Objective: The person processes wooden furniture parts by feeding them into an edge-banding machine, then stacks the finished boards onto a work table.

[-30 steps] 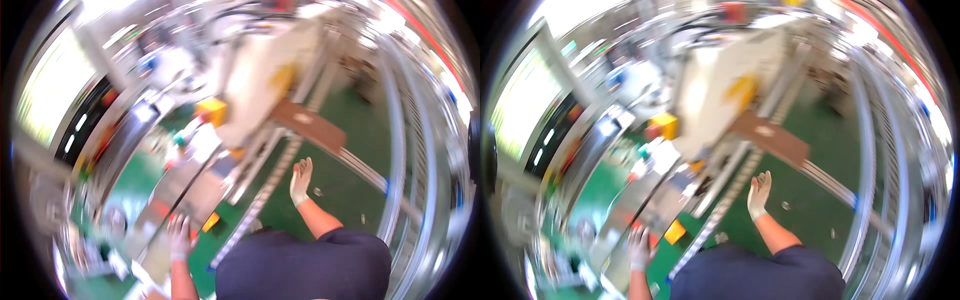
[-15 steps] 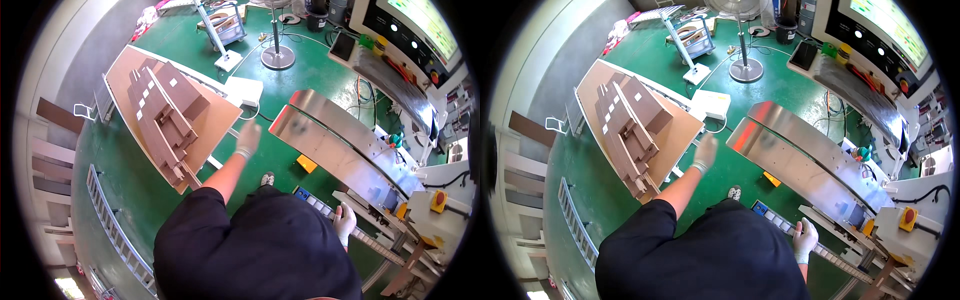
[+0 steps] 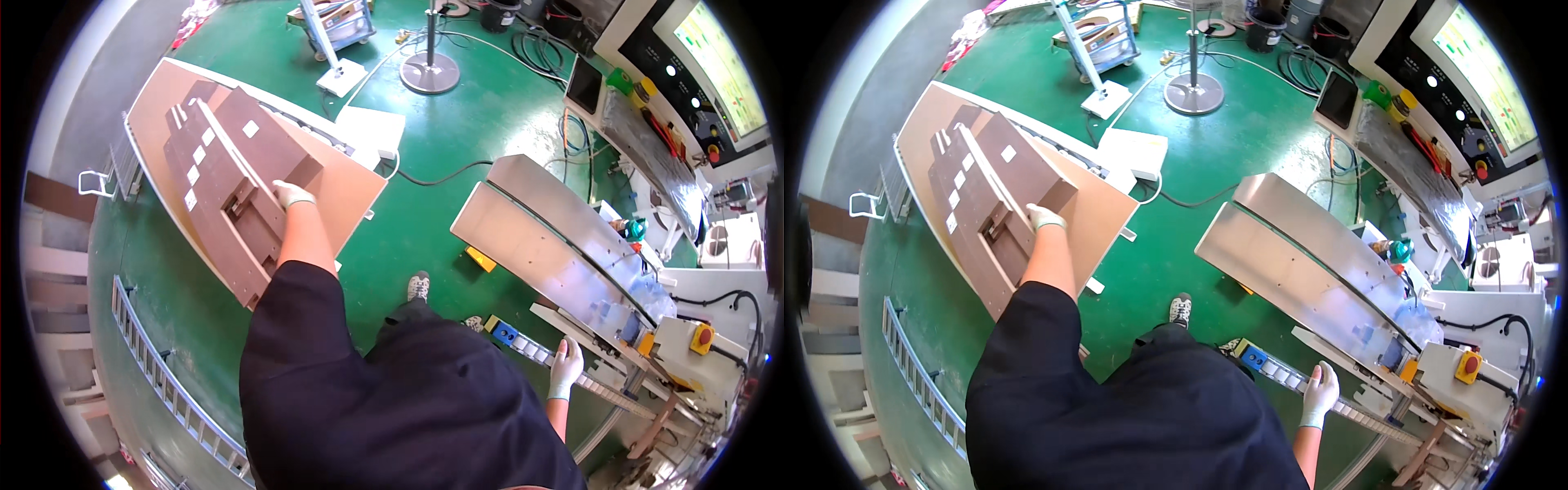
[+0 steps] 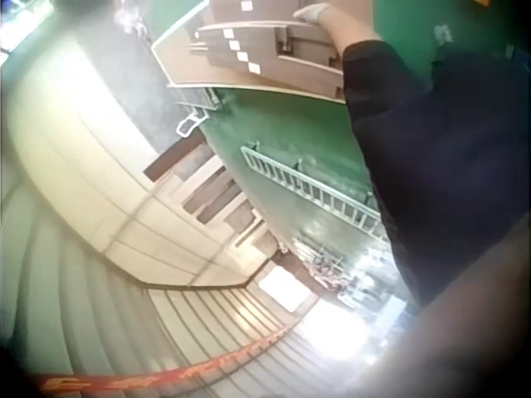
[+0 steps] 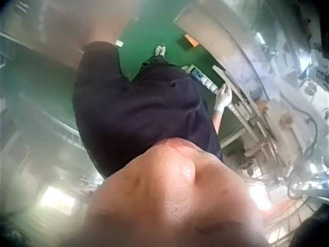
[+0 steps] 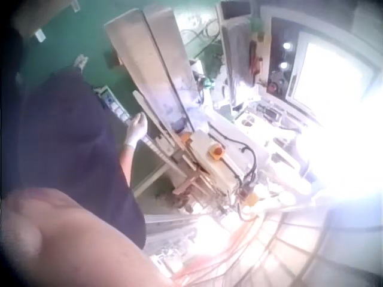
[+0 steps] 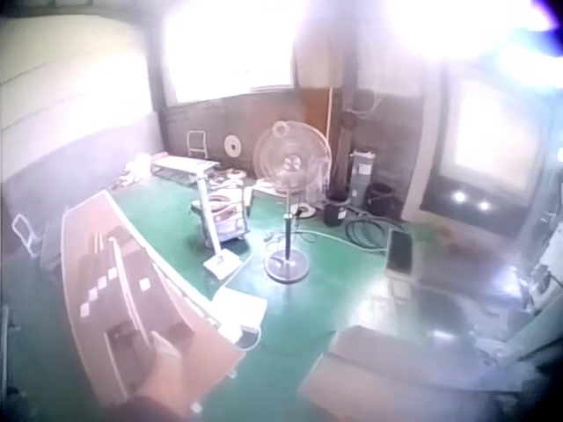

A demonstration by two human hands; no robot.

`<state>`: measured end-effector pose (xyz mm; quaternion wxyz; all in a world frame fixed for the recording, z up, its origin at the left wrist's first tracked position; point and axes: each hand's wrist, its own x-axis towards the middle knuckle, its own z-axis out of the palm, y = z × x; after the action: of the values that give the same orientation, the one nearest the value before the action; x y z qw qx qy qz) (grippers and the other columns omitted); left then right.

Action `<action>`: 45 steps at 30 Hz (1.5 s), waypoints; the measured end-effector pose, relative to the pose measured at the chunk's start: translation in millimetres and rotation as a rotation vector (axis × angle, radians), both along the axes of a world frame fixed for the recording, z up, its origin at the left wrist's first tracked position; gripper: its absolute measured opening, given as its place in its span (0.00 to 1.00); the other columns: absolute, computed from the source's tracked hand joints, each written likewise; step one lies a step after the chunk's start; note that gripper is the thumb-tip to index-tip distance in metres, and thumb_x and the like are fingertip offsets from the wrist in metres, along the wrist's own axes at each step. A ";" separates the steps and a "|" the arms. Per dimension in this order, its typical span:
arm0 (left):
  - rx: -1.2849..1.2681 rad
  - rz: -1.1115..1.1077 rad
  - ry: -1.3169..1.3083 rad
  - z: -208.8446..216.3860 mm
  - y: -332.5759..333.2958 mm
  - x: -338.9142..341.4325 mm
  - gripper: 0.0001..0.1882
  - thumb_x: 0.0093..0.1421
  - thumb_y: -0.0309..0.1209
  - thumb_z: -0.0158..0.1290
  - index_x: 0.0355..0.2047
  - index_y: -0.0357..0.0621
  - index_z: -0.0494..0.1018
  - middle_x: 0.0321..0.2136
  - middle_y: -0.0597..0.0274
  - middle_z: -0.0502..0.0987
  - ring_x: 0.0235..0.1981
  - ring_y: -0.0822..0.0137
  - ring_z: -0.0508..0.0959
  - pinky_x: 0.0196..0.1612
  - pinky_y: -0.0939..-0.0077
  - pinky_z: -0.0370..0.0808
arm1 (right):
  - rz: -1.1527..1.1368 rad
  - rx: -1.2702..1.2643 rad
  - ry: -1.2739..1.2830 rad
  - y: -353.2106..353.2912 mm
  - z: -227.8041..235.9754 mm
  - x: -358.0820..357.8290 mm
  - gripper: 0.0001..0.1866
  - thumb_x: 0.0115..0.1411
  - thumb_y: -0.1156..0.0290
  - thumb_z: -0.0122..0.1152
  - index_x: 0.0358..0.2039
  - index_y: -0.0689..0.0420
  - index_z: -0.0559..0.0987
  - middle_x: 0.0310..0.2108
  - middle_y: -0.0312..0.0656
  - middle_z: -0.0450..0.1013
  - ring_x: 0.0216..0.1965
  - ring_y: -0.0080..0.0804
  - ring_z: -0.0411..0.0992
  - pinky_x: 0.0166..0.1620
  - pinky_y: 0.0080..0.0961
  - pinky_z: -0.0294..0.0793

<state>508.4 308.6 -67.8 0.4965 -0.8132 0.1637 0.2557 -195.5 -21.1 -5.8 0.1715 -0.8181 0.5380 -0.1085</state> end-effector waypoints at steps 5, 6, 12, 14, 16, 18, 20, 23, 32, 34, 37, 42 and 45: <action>0.043 0.024 0.213 23.2 -14.2 23.9 0.27 0.71 0.47 0.47 0.65 0.52 0.71 0.64 0.58 0.73 0.65 0.53 0.72 0.65 0.44 0.64 | -0.081 0.004 0.038 -1.4 -9.1 2.6 0.16 0.67 0.60 0.61 0.44 0.61 0.84 0.42 0.50 0.82 0.45 0.48 0.80 0.52 0.37 0.77; 0.034 0.071 0.188 -12.8 -0.6 37.3 0.24 0.71 0.46 0.47 0.63 0.53 0.73 0.63 0.61 0.75 0.63 0.56 0.74 0.64 0.45 0.66 | -0.087 -0.002 0.040 -1.9 -10.8 3.2 0.16 0.67 0.60 0.62 0.44 0.61 0.84 0.43 0.49 0.82 0.45 0.47 0.80 0.52 0.37 0.77; -1.638 2.086 -0.949 32.6 -43.3 6.6 0.37 0.66 0.57 0.47 0.58 0.35 0.72 0.59 0.42 0.76 0.59 0.50 0.78 0.58 0.59 0.76 | -0.162 -0.034 0.056 6.7 -8.8 11.1 0.16 0.67 0.61 0.62 0.45 0.61 0.84 0.43 0.48 0.83 0.45 0.44 0.81 0.52 0.34 0.77; -1.864 2.016 -0.883 -46.3 7.9 37.1 0.33 0.66 0.55 0.48 0.57 0.38 0.72 0.58 0.46 0.76 0.58 0.54 0.78 0.57 0.64 0.76 | -0.135 -0.020 0.014 5.5 -12.0 17.5 0.17 0.67 0.60 0.62 0.44 0.61 0.84 0.44 0.48 0.83 0.45 0.45 0.81 0.52 0.35 0.77; -2.379 2.127 -0.976 -20.4 -25.8 14.0 0.24 0.67 0.46 0.57 0.52 0.39 0.72 0.51 0.55 0.78 0.49 0.62 0.80 0.49 0.69 0.80 | -0.153 -0.027 0.040 6.6 -8.7 15.0 0.17 0.67 0.60 0.62 0.44 0.61 0.84 0.44 0.49 0.82 0.46 0.47 0.80 0.53 0.36 0.77; -2.628 2.126 -0.824 -30.7 -12.5 0.4 0.19 0.66 0.40 0.60 0.47 0.37 0.72 0.41 0.58 0.79 0.39 0.65 0.80 0.42 0.71 0.81 | -0.130 -0.044 0.034 5.2 -10.8 14.9 0.17 0.67 0.60 0.62 0.44 0.62 0.84 0.44 0.50 0.82 0.46 0.47 0.80 0.53 0.36 0.76; -2.862 2.173 -0.474 -59.2 0.4 -9.0 0.15 0.66 0.35 0.62 0.45 0.39 0.72 0.33 0.62 0.78 0.31 0.69 0.80 0.32 0.75 0.81 | -0.109 -0.068 0.029 5.6 -14.6 15.5 0.16 0.68 0.61 0.60 0.45 0.61 0.84 0.43 0.49 0.82 0.45 0.45 0.80 0.52 0.34 0.76; -2.848 2.231 0.037 -65.1 -15.4 -66.0 0.08 0.67 0.33 0.61 0.39 0.43 0.75 0.29 0.65 0.79 0.29 0.70 0.81 0.31 0.75 0.84 | -0.081 -0.001 -0.019 11.4 -6.9 33.6 0.16 0.68 0.60 0.60 0.44 0.61 0.84 0.42 0.49 0.82 0.44 0.44 0.80 0.52 0.34 0.76; -2.211 1.797 1.358 -1.8 -47.1 -233.0 0.16 0.63 0.37 0.60 0.48 0.42 0.77 0.42 0.58 0.81 0.47 0.58 0.81 0.52 0.59 0.78 | 0.342 0.742 -0.573 70.5 33.8 227.5 0.20 0.70 0.65 0.60 0.58 0.63 0.77 0.50 0.47 0.80 0.51 0.33 0.79 0.56 0.28 0.75; -2.133 1.707 1.494 36.1 -57.1 -258.8 0.20 0.64 0.38 0.61 0.52 0.42 0.75 0.44 0.58 0.81 0.49 0.59 0.81 0.54 0.61 0.77 | 0.456 0.887 -0.663 88.0 41.6 279.6 0.27 0.71 0.59 0.60 0.63 0.64 0.71 0.52 0.48 0.79 0.52 0.35 0.78 0.56 0.28 0.75; -2.013 1.640 1.596 66.8 -67.2 -290.6 0.27 0.65 0.42 0.62 0.59 0.42 0.70 0.46 0.60 0.80 0.49 0.63 0.81 0.52 0.66 0.77 | 0.343 1.425 -0.871 88.9 35.3 322.2 0.26 0.70 0.58 0.59 0.61 0.63 0.71 0.49 0.46 0.78 0.49 0.34 0.77 0.53 0.27 0.75; -1.950 1.777 1.624 73.5 -66.8 -305.4 0.31 0.65 0.42 0.60 0.64 0.42 0.67 0.55 0.58 0.78 0.53 0.63 0.79 0.54 0.66 0.76 | 0.087 1.373 -1.038 98.5 51.2 312.6 0.18 0.67 0.67 0.60 0.54 0.63 0.75 0.46 0.41 0.78 0.45 0.29 0.77 0.50 0.25 0.75; -2.098 1.949 1.490 85.7 -72.0 -292.3 0.31 0.66 0.43 0.56 0.65 0.42 0.66 0.64 0.55 0.71 0.63 0.54 0.72 0.68 0.56 0.67 | -0.005 1.273 -1.071 84.1 70.5 258.5 0.24 0.63 0.72 0.61 0.58 0.65 0.74 0.51 0.44 0.77 0.52 0.33 0.76 0.56 0.29 0.74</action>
<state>216.1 236.6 17.9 0.7793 0.2679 0.1027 -0.5572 63.0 63.0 64.7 0.8339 -0.4013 0.3441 -0.1584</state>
